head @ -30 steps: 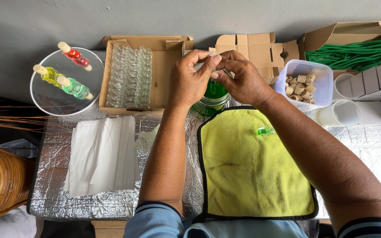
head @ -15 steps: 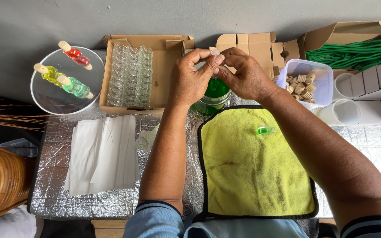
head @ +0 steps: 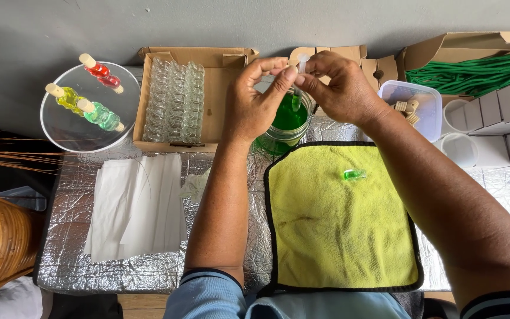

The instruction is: Filling small glass bottles with fragrance oil using a syringe and assembling wooden caps with cords.

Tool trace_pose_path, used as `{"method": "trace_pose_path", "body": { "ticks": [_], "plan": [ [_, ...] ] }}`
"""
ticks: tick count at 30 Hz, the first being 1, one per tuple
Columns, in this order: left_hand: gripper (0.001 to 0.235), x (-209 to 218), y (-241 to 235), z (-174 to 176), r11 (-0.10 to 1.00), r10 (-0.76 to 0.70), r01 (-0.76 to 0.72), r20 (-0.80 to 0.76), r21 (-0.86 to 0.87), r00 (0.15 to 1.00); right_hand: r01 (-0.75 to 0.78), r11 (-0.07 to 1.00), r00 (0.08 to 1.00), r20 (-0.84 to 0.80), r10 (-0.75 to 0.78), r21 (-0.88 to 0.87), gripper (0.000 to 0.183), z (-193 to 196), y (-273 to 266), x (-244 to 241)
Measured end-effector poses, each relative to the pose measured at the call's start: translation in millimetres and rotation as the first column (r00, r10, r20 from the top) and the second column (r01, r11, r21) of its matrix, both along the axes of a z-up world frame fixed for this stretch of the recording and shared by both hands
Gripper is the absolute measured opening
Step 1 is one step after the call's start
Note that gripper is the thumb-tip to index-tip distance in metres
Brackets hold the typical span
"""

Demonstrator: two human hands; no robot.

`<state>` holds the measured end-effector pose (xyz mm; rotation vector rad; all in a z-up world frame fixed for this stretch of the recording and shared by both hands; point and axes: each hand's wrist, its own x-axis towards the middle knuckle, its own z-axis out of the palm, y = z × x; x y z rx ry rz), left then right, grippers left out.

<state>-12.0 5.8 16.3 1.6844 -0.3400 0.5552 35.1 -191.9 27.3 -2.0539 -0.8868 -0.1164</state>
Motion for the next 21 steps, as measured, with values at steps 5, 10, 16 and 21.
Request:
{"method": "trace_pose_path", "body": {
  "ticks": [5,10,16,21],
  "plan": [
    [0.030,-7.1,0.1,9.0,0.996,0.034,-0.032,0.030,-0.085,0.999,0.020,1.000,0.999,0.041,-0.021,0.006,0.018,10.9,-7.4,-0.3],
    [0.024,-19.4,-1.8,25.5,0.989,0.109,-0.083,0.224,-0.125,0.968,0.041,0.999,0.993,0.108,-0.043,0.023,0.016,15.7,-13.7,-1.3],
    [0.028,-39.7,-7.3,47.7,0.986,-0.118,0.158,0.451,-0.053,0.885,0.057,0.998,0.988,0.146,-0.056,-0.002,0.016,22.7,-18.4,-6.0],
    [0.032,-71.1,-22.7,63.0,0.751,-0.521,0.482,-0.043,0.451,0.852,0.061,0.997,0.985,0.159,-0.066,0.041,0.017,28.1,-22.0,-11.0]
  ]
}}
